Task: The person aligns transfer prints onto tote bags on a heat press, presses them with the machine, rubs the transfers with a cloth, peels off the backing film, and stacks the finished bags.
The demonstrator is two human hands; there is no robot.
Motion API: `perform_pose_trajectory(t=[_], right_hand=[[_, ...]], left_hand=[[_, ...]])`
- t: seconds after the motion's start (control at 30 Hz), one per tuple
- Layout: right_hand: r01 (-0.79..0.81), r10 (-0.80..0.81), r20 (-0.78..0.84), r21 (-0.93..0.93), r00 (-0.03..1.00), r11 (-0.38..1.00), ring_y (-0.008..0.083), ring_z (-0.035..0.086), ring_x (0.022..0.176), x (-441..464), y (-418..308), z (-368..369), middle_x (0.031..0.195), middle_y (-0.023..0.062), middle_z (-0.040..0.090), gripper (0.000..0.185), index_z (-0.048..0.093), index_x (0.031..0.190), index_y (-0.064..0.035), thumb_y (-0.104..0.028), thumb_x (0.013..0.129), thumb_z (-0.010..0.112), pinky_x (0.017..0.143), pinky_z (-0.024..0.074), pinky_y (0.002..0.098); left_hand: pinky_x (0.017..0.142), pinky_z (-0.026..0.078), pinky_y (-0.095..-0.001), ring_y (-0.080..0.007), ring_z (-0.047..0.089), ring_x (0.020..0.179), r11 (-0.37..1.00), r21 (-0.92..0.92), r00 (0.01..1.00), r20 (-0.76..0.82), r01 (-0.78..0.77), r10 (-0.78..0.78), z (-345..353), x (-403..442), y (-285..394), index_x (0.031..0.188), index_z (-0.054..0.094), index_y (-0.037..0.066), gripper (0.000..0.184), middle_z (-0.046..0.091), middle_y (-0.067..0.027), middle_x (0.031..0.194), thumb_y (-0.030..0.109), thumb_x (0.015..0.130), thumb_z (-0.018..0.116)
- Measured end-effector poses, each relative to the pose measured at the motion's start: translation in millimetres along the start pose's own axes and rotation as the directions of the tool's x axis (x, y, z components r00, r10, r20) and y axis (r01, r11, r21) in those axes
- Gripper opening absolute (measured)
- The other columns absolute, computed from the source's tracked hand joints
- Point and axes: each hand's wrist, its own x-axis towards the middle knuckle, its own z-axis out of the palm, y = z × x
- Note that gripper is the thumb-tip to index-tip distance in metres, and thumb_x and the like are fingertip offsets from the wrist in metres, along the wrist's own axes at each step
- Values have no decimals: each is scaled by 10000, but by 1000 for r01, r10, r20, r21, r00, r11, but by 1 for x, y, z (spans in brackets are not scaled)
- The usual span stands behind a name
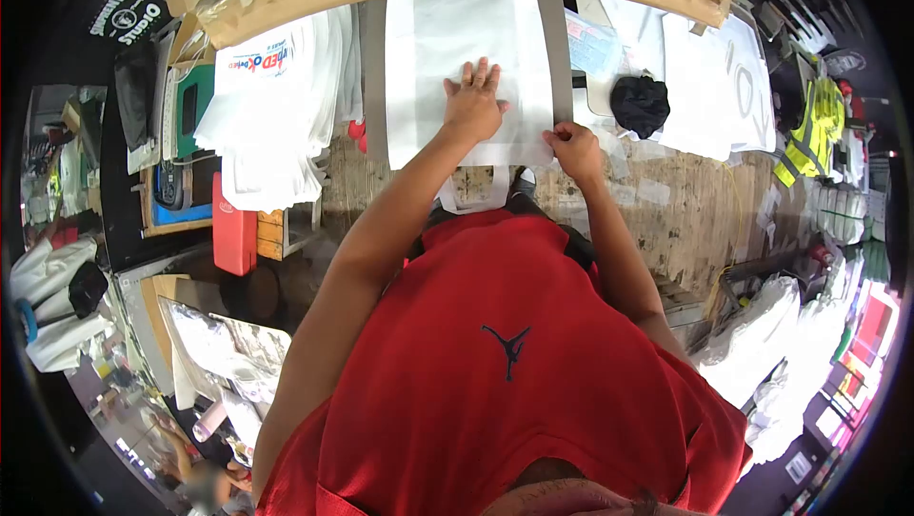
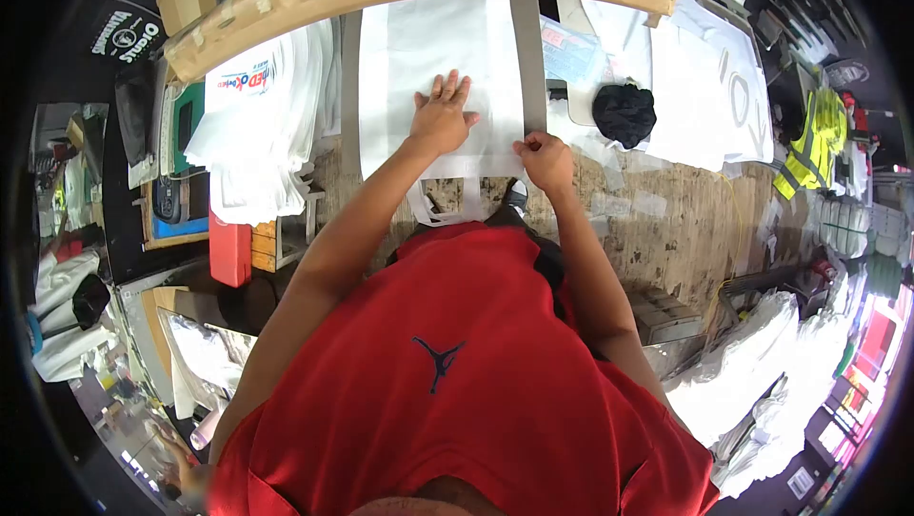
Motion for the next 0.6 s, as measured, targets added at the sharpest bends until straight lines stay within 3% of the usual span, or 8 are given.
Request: perform_pose_trajectory(t=[0.07, 0.13, 0.27, 0.33, 0.37, 0.43, 0.53, 0.6], right_hand=[[-3, 3, -4, 26, 1000, 1000, 286, 701, 717, 1, 3, 2, 771, 126, 717, 269, 724, 864, -59, -321, 814, 759, 679, 533, 393], [-2, 2, -5, 48, 1000, 999, 293, 703, 724, 2, 6, 3, 775, 131, 717, 270, 723, 865, -59, -321, 812, 759, 681, 533, 398], [34, -34, 9, -31, 999, 999, 313, 696, 720, 3, 0, -1, 762, 143, 709, 269, 716, 842, -52, -313, 795, 763, 684, 533, 411], [39, -38, 24, -51, 999, 998, 320, 694, 717, 7, -1, -2, 754, 147, 705, 269, 713, 833, -50, -311, 790, 764, 685, 532, 415], [30, -28, 52, -54, 998, 998, 327, 691, 715, 9, -1, -3, 745, 149, 701, 270, 710, 825, -48, -310, 787, 765, 686, 531, 419], [23, -18, 80, -59, 997, 998, 334, 688, 712, 11, 1, -3, 737, 151, 697, 272, 708, 818, -46, -310, 785, 765, 688, 530, 423], [20, -15, 104, -51, 994, 998, 348, 681, 690, 15, 0, -5, 689, 150, 682, 289, 703, 790, -47, -326, 778, 775, 682, 529, 430], [-6, 29, 162, -136, 986, 991, 369, 684, 795, 13, -8, -9, 840, 188, 704, 234, 701, 884, -31, -245, 798, 743, 723, 535, 440]], left_hand=[[1165, 220, -661, -345, 123, 1539, 999, 31, 998, 59, 15, -17, -10, 8, 4, 1600, 197, 130, 761, 110, -99, 1682, 488, 999, 498], [1124, 192, -745, -357, 76, 1545, 998, 42, 993, 112, 37, -42, -18, 16, 5, 1612, 166, 207, 800, 59, -44, 1693, 501, 972, 544], [1112, 192, -769, -372, 49, 1543, 998, 54, 988, 151, 18, -26, -29, 31, -2, 1615, 119, 273, 949, 17, -19, 1695, 565, 885, 651], [1095, 233, -777, -378, 50, 1540, 996, 80, 981, 191, 24, -39, -36, 40, -4, 1611, 101, 315, 1158, 11, -14, 1694, 630, 727, 780], [1095, 233, -777, -378, 50, 1540, 997, 78, 981, 190, 27, -41, -41, 44, -5, 1611, 101, 315, 1158, 11, -14, 1694, 630, 727, 780], [1065, 283, -786, -376, 53, 1539, 995, 103, 975, 222, 9, -32, -49, 52, -6, 1607, 93, 339, 1342, 17, -9, 1693, 613, 564, 892], [1044, 317, -787, -370, 65, 1539, 992, 124, 974, 227, -14, -15, -53, 61, -11, 1605, 86, 348, 1420, 15, -7, 1693, 563, 493, 943], [1048, 307, -792, -379, 65, 1537, 992, 124, 975, 222, -14, -14, -57, 63, -12, 1603, 80, 361, 1434, 9, -5, 1693, 562, 477, 946]])
